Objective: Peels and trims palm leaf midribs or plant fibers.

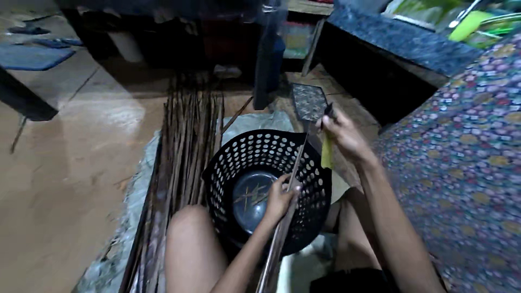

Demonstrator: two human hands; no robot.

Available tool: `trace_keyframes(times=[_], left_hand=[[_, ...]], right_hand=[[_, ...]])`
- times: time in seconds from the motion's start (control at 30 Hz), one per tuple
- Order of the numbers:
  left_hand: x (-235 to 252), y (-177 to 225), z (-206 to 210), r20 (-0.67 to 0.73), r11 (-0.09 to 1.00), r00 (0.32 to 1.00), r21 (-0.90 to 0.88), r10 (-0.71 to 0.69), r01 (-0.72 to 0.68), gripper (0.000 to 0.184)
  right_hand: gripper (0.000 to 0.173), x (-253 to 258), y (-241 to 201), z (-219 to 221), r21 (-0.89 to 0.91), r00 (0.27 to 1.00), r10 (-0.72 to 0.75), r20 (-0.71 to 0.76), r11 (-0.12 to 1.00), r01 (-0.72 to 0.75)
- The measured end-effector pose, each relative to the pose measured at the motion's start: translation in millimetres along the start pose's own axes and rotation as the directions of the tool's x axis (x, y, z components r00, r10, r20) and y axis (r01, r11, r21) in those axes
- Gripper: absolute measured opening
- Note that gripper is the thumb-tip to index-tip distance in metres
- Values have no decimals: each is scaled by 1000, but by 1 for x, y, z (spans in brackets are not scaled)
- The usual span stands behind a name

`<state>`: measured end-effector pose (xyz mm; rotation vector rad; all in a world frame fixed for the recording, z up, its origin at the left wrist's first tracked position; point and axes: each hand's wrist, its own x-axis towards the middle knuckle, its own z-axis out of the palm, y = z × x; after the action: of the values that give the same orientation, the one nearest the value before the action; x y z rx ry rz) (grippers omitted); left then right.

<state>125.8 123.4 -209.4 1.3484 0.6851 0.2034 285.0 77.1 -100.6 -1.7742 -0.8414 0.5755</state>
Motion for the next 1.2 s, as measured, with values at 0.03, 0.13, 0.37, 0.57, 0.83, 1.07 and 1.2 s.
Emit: trace_keyframes(times=[0.03,0.13,0.37,0.57,0.83,1.07,1.2], left_hand=[[-2,1,1,-10,1000,1000,-29,8,-9,44],[-6,5,4,-66,996,998,-84,3,-9,37],[-6,8,10,-132,996,989,72,60,-50,30],[-9,2,8,-126,853,958,495,258,-164,29],[-18,16,0,67,621,980,765,190,-173,34],[-18,23,12,-69,474,993,880,94,16,30],[-15,6,9,-110,531,947,844,301,-71,29]], right_hand=[[32,-1,12,-2,-1,1000,15,-5,1000,-15],[38,-8,37,2,49,976,215,-29,976,-213],[43,-13,53,4,60,827,440,349,870,-489],[14,-3,66,22,74,751,531,392,796,-601],[13,3,72,21,132,763,549,341,776,-617],[10,-2,79,30,-28,664,528,530,793,-609],[8,1,80,33,-41,597,500,627,787,-616]])
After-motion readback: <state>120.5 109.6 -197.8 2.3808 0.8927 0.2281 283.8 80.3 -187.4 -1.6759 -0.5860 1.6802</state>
